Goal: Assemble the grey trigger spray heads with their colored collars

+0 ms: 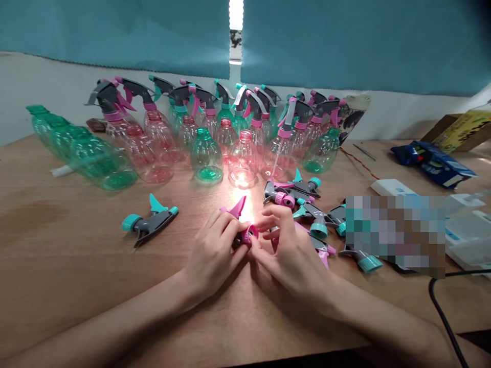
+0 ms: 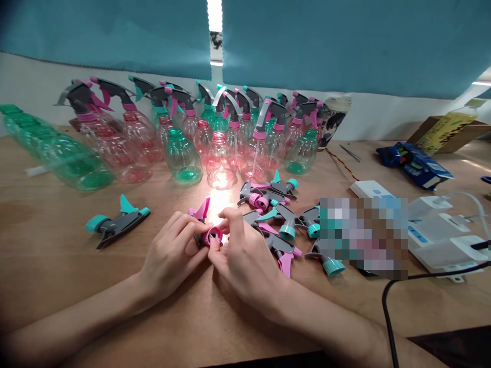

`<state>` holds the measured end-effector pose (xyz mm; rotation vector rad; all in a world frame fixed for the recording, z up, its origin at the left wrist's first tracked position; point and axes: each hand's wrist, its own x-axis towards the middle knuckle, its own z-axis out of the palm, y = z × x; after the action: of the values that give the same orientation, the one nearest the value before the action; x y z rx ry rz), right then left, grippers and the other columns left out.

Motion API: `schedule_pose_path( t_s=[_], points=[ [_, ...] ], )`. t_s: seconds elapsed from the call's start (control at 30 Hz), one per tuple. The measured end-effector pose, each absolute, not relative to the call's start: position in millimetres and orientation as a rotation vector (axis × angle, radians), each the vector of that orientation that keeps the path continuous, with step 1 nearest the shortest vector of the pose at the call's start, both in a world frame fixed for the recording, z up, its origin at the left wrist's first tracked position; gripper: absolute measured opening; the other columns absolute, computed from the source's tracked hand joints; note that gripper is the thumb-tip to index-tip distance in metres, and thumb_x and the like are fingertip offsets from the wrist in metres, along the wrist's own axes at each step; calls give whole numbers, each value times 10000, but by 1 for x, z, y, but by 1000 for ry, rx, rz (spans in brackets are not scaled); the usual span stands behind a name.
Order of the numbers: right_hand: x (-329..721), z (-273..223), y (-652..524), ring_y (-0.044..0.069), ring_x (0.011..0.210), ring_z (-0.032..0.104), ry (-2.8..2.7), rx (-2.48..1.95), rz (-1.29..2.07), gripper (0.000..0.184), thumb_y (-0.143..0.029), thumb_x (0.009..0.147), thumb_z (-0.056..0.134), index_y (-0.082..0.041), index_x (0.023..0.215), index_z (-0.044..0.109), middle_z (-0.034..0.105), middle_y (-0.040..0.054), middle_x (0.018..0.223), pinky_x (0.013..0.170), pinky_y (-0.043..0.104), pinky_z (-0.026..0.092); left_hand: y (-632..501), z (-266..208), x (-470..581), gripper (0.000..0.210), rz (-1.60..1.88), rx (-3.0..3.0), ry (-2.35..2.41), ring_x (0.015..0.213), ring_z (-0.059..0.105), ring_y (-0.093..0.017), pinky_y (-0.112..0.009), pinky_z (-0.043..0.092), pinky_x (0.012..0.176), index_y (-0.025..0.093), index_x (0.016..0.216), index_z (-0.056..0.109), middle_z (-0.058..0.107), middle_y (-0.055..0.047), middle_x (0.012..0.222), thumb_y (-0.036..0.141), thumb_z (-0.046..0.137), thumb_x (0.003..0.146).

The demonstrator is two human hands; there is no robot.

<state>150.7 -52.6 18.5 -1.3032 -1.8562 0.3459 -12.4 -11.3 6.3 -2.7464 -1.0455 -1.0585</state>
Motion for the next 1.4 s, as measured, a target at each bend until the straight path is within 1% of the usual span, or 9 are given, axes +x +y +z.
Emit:
schedule_pose_path(
  t_s=[0.13,0.3,0.47,0.53,0.63,0.73,0.87,1.03,1.4],
  points=[
    [147,17,-57,246,762,681,-1928,-1335,150,278,-143,885,480,-178,1156,431,684,111,861,632,349,539,-11,7,-12,33,-1003,-2704,-1071,788,507,-208,-332,445,681,162,858,538,570,-52,810,178,563,842],
    [144,13,-60,199,702,660,-2083,-1257,-29,251,-115,946,371,-164,1157,499,696,104,856,611,306,506,-11,8,-11,87,-905,-2685,-1117,720,484,-203,-327,401,628,182,746,517,566,-44,748,203,549,824],
    [152,12,-51,182,624,613,-2003,-1334,-46,103,-118,894,439,-193,924,503,634,56,729,564,302,488,-13,10,-10,88,-941,-2720,-1118,726,496,-200,-322,386,629,180,765,531,568,-32,741,224,601,797],
    [161,17,-42,187,678,637,-1858,-1346,77,118,-121,845,495,-204,926,472,638,49,769,603,310,513,-14,11,-10,101,-1006,-2775,-1152,752,512,-201,-326,398,655,177,803,545,587,-32,775,223,634,789],
    [176,29,-30,176,716,662,-1595,-1339,597,240,-202,800,610,-219,967,438,648,21,813,630,308,549,-14,12,-12,112,-1154,-2912,-1177,816,540,-192,-324,428,726,181,873,563,620,-23,842,190,651,805],
    [183,39,-26,158,770,656,-1462,-1231,1035,216,-243,790,641,-216,897,455,629,4,809,655,292,567,-12,12,-14,135,-1279,-2981,-1217,861,565,-182,-308,449,751,194,949,580,635,-19,900,184,644,831],
    [178,47,-30,95,676,608,-1406,-1129,1340,175,-266,804,648,-204,867,496,592,-13,823,570,221,542,-10,12,-14,182,-1366,-2976,-1304,849,589,-170,-287,456,724,217,994,584,633,-7,922,229,665,831],
    [174,46,-31,59,568,543,-1407,-1092,1416,177,-298,815,653,-192,843,514,563,-33,770,494,185,470,-12,11,-15,204,-1409,-3004,-1242,858,587,-148,-261,452,734,213,998,576,625,7,922,188,676,822],
    [174,39,-32,103,673,572,-1441,-1072,1288,241,-309,774,708,-201,793,493,563,-27,771,566,222,490,-13,10,-15,257,-1460,-3010,-1144,877,566,-149,-268,447,759,196,1032,572,624,-3,934,126,675,808]
  ],
)
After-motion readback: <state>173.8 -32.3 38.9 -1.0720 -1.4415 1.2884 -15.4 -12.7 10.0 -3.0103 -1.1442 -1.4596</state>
